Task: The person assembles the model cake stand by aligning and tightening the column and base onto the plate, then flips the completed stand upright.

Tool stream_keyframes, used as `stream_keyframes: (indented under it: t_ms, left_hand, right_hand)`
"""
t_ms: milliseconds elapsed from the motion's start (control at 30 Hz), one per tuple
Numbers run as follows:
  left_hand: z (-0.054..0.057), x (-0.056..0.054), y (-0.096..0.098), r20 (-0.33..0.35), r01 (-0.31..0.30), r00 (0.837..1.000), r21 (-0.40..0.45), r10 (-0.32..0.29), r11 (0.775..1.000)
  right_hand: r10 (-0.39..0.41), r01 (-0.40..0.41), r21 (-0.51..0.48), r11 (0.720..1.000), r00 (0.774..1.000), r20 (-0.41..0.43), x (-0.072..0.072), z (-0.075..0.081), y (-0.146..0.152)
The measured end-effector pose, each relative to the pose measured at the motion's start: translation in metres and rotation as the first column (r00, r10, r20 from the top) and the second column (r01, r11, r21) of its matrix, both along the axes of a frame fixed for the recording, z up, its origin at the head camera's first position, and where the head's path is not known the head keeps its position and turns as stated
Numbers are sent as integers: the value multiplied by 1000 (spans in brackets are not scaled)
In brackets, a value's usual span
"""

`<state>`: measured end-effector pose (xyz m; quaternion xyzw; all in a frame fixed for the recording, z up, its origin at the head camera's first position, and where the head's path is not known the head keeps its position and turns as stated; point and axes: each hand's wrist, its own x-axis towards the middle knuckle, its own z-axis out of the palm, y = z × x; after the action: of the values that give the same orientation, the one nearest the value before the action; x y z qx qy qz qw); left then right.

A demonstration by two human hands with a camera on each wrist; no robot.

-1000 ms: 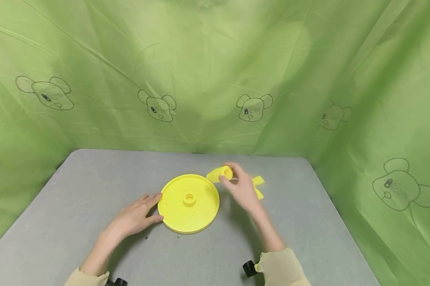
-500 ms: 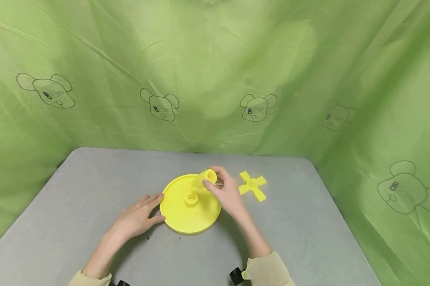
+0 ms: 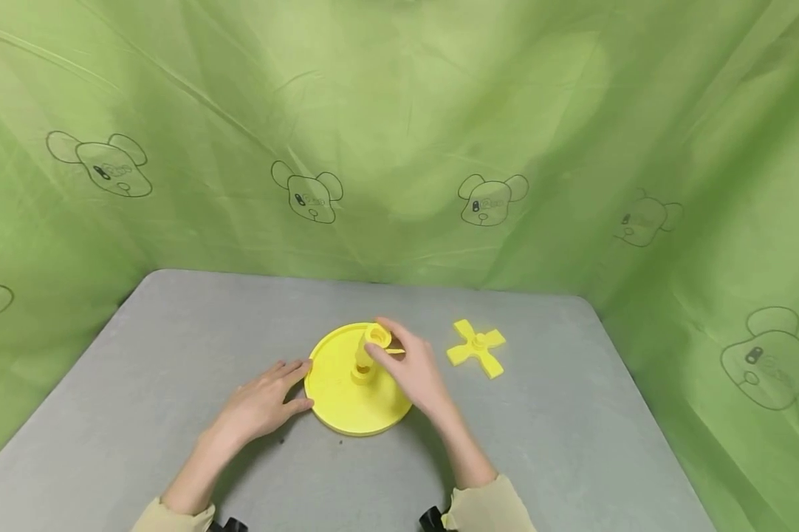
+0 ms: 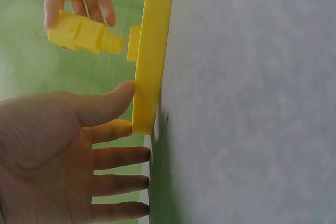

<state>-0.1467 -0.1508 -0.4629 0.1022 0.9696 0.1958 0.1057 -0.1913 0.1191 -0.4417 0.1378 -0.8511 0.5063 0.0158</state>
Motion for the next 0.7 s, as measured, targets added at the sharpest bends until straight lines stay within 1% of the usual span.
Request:
stream_keyframes:
  t_ms: [200, 467, 567, 700]
  left_hand:
    - [0, -1, -2, 15, -19, 1000, 14, 19, 1000]
    - [-1, -2, -2, 9, -21, 1000, 28, 20, 999]
    - [-1, -1, -3, -2, -18, 1000, 26, 18, 1000]
    - [-1, -1, -1, -12, -8, 1000, 18, 9, 1000]
  right_hand:
    - [51, -51, 17, 999, 999, -9, -1, -4, -4]
    - [126, -124, 68, 990, 992, -17, -2, -9, -10]
    - [130, -129, 74, 989, 991, -11, 0, -11, -12]
    - [104, -103, 68, 992, 994, -13, 2, -13, -13]
